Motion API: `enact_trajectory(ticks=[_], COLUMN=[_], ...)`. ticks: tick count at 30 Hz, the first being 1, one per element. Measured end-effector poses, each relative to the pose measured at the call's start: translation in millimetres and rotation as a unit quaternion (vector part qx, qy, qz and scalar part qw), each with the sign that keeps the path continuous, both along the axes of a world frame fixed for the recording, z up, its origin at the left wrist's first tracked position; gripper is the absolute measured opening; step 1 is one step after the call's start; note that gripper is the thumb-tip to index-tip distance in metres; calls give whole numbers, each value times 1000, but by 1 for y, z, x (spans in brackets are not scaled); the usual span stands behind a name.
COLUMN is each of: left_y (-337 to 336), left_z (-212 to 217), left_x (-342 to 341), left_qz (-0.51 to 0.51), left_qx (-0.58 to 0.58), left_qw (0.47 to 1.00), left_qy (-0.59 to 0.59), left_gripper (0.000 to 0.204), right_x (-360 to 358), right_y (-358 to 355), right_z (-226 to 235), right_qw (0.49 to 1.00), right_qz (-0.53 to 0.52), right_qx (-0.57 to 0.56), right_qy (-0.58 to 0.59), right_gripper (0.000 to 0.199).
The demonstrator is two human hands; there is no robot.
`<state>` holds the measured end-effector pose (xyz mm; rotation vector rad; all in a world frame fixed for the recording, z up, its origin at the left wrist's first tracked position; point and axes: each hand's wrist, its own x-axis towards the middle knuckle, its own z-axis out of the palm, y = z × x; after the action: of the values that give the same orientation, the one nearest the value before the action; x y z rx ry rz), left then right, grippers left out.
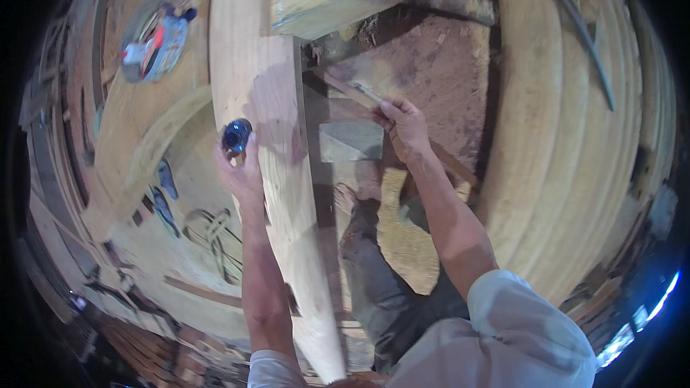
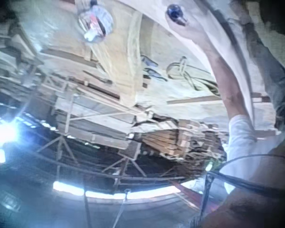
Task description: The person applies glue from a small blue bottle to the edges and joints of a large wooden structure using a small stick. They repeatedly dip the stick into the bottle and spread the glue along seams and into notches on the wood.
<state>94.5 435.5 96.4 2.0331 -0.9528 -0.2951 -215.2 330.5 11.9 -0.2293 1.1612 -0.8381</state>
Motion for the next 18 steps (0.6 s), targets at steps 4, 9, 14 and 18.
enact_trajectory(ticks=[4,9,14,18], left_y=[-67,-117,-116,-111], left_z=[-61,-92,-101,-104], left_x=[33,34,38,45], left_qz=[-59,-86,-107,-77], left_qx=[-10,-83,-85,-120], left_qw=[997,991,991,990], left_qy=[-38,52,7,21], left_gripper=[52,48,39,39], right_x=[39,113,188,231], right_y=[-1,-14,-33,-44], right_z=[-88,-162,-240,-252], right_qw=[998,986,961,951], right_qz=[-9,-82,-190,-219], right_qx=[4,-46,-37,-12], right_qy=[-57,-140,-196,-219], right_gripper=[13,18,22,18])
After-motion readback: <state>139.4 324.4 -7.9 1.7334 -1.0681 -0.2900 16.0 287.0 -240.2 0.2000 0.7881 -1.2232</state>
